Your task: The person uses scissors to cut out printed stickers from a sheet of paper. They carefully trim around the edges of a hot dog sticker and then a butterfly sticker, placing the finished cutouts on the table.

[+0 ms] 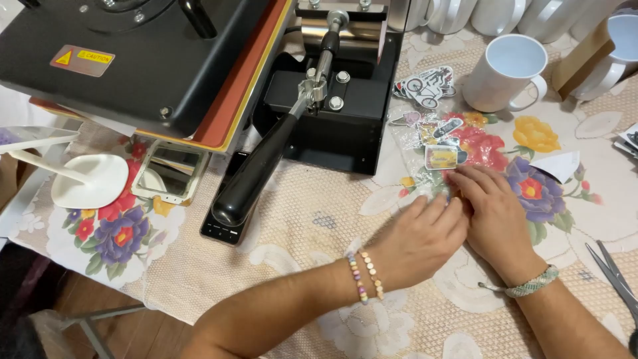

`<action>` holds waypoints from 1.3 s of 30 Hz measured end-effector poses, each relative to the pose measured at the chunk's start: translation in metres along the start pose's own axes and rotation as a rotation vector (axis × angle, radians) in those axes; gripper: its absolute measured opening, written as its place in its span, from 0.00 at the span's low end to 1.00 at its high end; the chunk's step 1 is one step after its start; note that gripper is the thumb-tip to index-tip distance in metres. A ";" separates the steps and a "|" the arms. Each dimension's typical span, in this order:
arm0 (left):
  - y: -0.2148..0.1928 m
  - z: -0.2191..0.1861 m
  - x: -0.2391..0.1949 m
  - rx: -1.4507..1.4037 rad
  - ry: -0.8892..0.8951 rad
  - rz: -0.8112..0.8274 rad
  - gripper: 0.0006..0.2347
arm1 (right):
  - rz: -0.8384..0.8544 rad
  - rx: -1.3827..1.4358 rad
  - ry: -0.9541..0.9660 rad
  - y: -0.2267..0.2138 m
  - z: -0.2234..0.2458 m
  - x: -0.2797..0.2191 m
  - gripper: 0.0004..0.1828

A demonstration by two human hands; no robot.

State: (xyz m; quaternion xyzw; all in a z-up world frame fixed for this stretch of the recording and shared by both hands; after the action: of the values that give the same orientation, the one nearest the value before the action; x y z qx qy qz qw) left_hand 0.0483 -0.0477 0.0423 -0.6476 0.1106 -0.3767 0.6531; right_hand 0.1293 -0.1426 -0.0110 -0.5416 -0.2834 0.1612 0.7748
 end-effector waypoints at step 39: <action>-0.029 0.094 -0.148 -0.123 -0.157 0.148 0.19 | -0.040 0.005 -0.022 -0.009 0.009 0.004 0.19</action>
State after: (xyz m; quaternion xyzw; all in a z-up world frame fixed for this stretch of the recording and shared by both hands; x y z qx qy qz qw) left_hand -0.0049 0.1213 0.0317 -0.7040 0.1297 -0.2682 0.6447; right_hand 0.1269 -0.1371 0.0008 -0.5321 -0.3024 0.1522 0.7760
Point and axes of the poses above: each hand's wrist, its own x-axis towards the middle knuckle, its own y-axis out of the palm, z = x × y, the point moved 8 cm from there along x, towards the middle knuckle, and after that the axes turned 12 degrees about z, right-handed, at the moved point
